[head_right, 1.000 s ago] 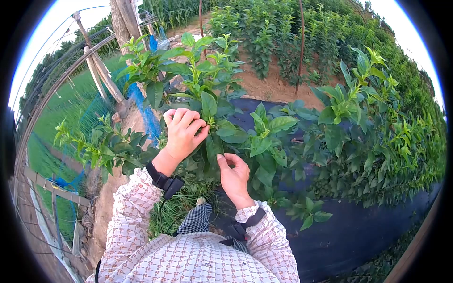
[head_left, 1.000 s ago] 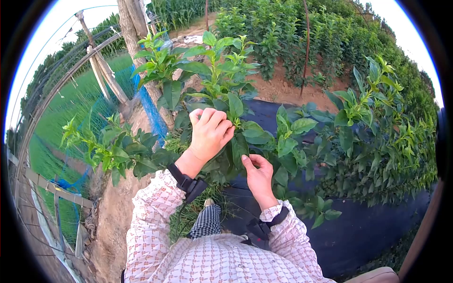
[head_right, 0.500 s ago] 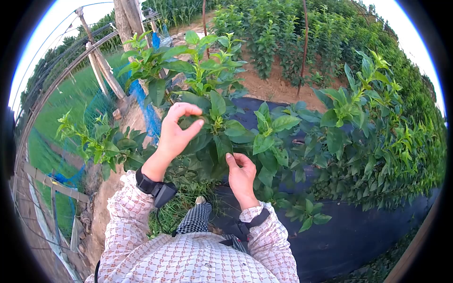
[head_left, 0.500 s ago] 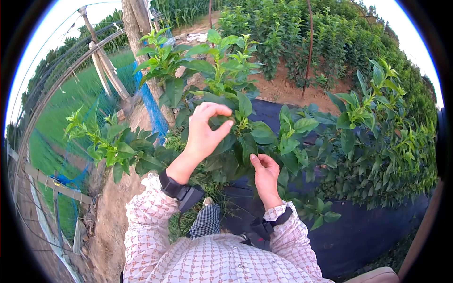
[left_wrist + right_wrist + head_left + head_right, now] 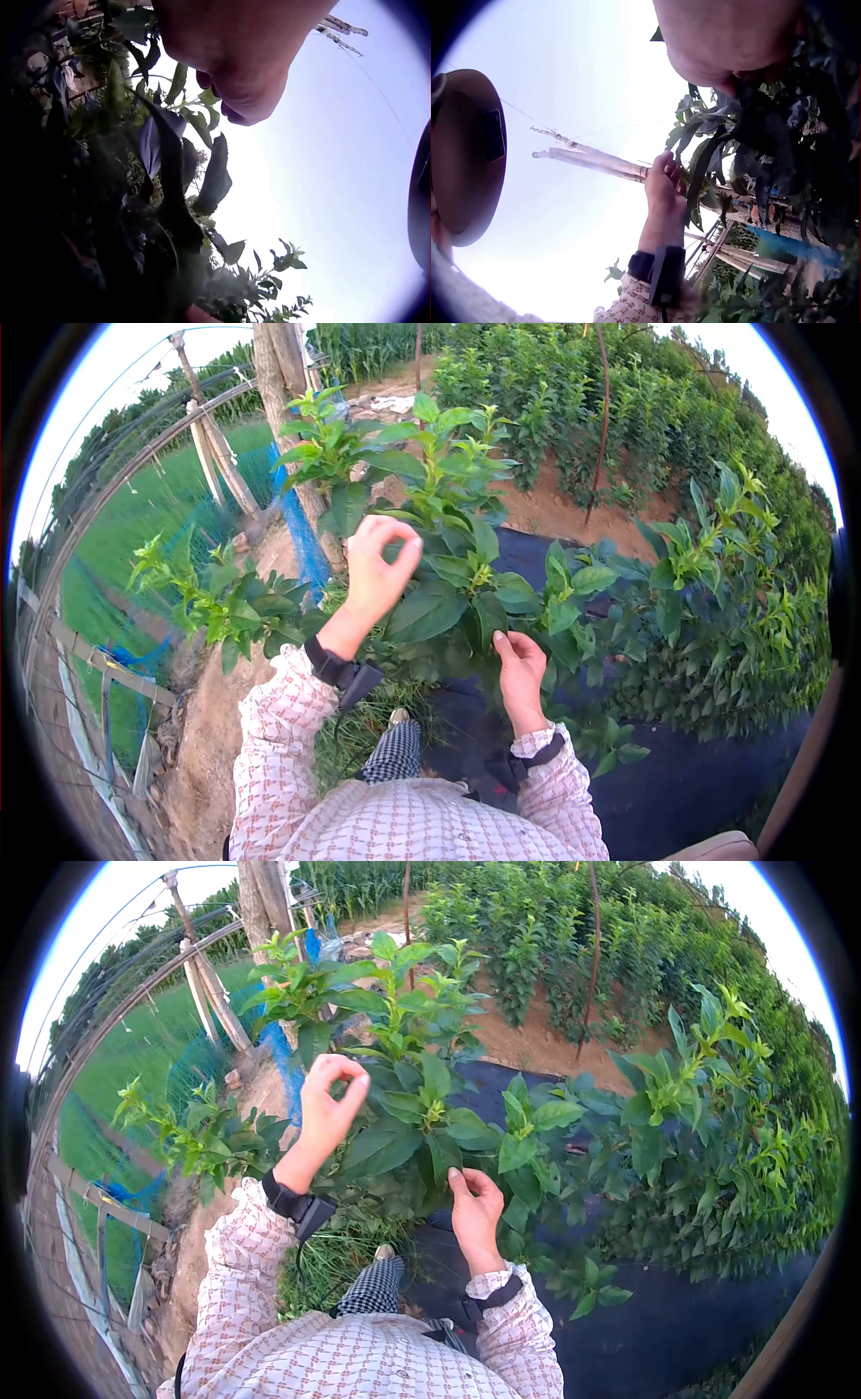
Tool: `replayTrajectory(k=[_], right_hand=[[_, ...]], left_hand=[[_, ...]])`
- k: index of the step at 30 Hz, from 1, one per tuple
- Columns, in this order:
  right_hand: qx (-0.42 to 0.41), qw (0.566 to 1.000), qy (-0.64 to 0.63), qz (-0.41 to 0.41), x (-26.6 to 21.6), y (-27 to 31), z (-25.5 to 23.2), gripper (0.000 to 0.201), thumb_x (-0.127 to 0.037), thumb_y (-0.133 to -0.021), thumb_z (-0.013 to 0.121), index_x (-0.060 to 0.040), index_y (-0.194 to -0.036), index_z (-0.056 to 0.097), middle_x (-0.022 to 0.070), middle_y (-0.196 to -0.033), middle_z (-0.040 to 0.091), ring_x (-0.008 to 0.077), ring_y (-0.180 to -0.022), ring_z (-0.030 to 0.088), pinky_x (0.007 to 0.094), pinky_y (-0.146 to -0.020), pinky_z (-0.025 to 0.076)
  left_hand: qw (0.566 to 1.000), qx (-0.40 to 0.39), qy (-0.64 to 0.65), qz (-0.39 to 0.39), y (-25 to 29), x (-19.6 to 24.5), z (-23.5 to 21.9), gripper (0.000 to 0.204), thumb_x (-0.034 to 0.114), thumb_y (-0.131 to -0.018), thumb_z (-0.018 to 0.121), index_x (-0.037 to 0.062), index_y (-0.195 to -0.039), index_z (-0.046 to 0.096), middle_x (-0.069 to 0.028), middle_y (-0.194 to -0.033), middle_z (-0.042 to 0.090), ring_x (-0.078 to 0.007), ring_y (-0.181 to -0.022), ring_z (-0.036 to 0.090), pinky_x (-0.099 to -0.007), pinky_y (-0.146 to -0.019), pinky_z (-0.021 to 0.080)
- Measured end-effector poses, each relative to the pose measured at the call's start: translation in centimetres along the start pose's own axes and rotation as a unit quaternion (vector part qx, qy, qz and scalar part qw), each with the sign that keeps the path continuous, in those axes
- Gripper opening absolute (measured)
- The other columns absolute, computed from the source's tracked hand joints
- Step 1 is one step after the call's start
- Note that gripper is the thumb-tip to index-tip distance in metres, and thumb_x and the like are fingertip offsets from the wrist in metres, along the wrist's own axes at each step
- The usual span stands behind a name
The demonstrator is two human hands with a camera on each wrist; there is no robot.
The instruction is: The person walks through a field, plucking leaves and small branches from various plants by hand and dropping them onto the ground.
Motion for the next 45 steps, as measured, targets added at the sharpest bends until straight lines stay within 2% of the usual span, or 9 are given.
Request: replayTrajectory(k=[4, 8, 14, 19, 22, 26, 30, 42, 45], right_hand=[[-0.007, 1.0, 0.001, -0.011, 0.1, -0.3, -0.1, 0.016, -0.014, -0.089, 0.074, 0.0017, -0.093, 0.072, 0.001, -0.08, 0.069, 0.0073, -0.073, 0.06, 0.0239, -0.07, 0.048], [-0.013, 1.0, 0.001, -0.008, 0.0, -0.6, 0.4, 0.017, -0.014, -0.09, 0.073, 0.0021, -0.093, 0.071, 0.0006, -0.079, 0.068, 0.0074, -0.072, 0.059, 0.0236, -0.069, 0.048], [-0.006, 1.0, 0.03, 0.006, 0.1, -0.4, 0.5, 0.016, -0.014, -0.09, 0.073, 0.0021, -0.092, 0.07, -0.0004, -0.078, 0.067, 0.0069, -0.071, 0.058, 0.0228, -0.068, 0.047], [-0.008, 0.999, 0.04, 0.01, -0.7, 0.0, 0.2, 0.016, -0.013, -0.091, 0.072, 0.0019, -0.093, 0.07, -0.0006, -0.078, 0.066, 0.0064, -0.07, 0.057, 0.0225, -0.066, 0.046], [-0.01, 0.999, 0.038, 0.007, -1.0, -0.1, -0.2, 0.015, -0.013, -0.091, 0.072, 0.0018, -0.093, 0.07, -0.0006, -0.078, 0.066, 0.0062, -0.07, 0.057, 0.0222, -0.066, 0.046], [0.006, 0.999, 0.041, 0.006, -1.3, 0.1, -0.8, 0.016, -0.014, -0.091, 0.073, 0.0016, -0.092, 0.07, -0.0008, -0.078, 0.066, 0.006, -0.069, 0.057, 0.0216, -0.065, 0.045], [0.015, 0.998, 0.066, -0.003, -1.4, 0.5, -1.4, 0.017, -0.015, -0.09, 0.072, 0.0019, -0.092, 0.07, -0.001, -0.077, 0.066, 0.0057, -0.068, 0.056, 0.0223, -0.064, 0.044], [-0.012, 0.987, 0.151, -0.06, -3.0, -0.1, 0.0, 0.023, -0.019, -0.088, 0.073, -0.0007, -0.101, 0.07, 0.0028, -0.086, 0.068, 0.0114, -0.077, 0.059, 0.0279, -0.074, 0.05], [0.014, 0.929, 0.285, -0.237, -8.3, 4.5, 3.4, 0.034, -0.018, -0.083, 0.074, -0.01, -0.115, 0.066, 0.0046, -0.104, 0.063, 0.0225, -0.1, 0.059, 0.0357, -0.091, 0.047]], left_hand=[[0.975, 0.139, 0.034, -0.171, 0.1, -8.8, -1.9, 0.023, 0.011, -0.082, 0.074, 0.0044, -0.102, 0.066, -0.0047, -0.091, 0.062, -0.0146, -0.079, 0.056, -0.031, -0.075, 0.05], [0.949, 0.252, -0.117, -0.147, -2.6, -9.6, -4.2, 0.051, 0.015, -0.077, 0.079, 0.0108, -0.123, 0.057, -0.0062, -0.101, 0.057, -0.0208, -0.09, 0.055, -0.0372, -0.082, 0.047], [0.925, 0.247, -0.278, -0.074, -6.4, -9.5, -5.8, 0.066, 0.014, -0.073, 0.08, 0.0215, -0.133, 0.053, -0.0069, -0.109, 0.054, -0.0264, -0.105, 0.055, -0.0455, -0.09, 0.043], [0.961, 0.14, -0.166, -0.172, -7.4, -12.2, -6.2, 0.055, 0.016, -0.077, 0.08, 0.0177, -0.129, 0.059, -0.0015, -0.084, 0.067, -0.0204, -0.071, 0.064, -0.0374, -0.065, 0.052], [0.96, 0.117, -0.218, -0.13, -7.3, -11.2, -6.2, 0.051, 0.017, -0.077, 0.08, 0.018, -0.125, 0.062, -0.0033, -0.093, 0.066, -0.0214, -0.074, 0.065, -0.0376, -0.068, 0.053], [0.923, 0.27, -0.275, 0.014, -8.7, -7.6, -6.3, 0.05, 0.019, -0.075, 0.082, 0.0184, -0.121, 0.062, -0.0065, -0.111, 0.06, -0.0238, -0.09, 0.065, -0.0414, -0.083, 0.051], [0.931, 0.115, -0.345, 0.015, -9.3, -9.7, -6.6, 0.034, 0.012, -0.073, 0.079, 0.0162, -0.105, 0.07, -0.006, -0.097, 0.066, -0.027, -0.096, 0.062, -0.0425, -0.082, 0.046], [0.962, 0.054, -0.235, 0.124, 13.3, -0.4, -7.6, 0.035, 0.005, -0.065, 0.076, 0.0165, -0.097, 0.072, -0.0006, -0.093, 0.066, -0.0223, -0.085, 0.058, -0.0386, -0.076, 0.041], [0.964, 0.038, -0.221, 0.14, 15.6, 1.0, -6.6, 0.041, 0.005, -0.06, 0.074, 0.0165, -0.099, 0.072, 0.0014, -0.096, 0.066, -0.0204, -0.081, 0.057, -0.0378, -0.073, 0.038]])
Point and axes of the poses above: each hand's wrist, its own y-axis away from the middle knuckle, its own z-axis out of the palm, x = y × z, the point moved 2 cm from there along -y, towards the middle knuckle
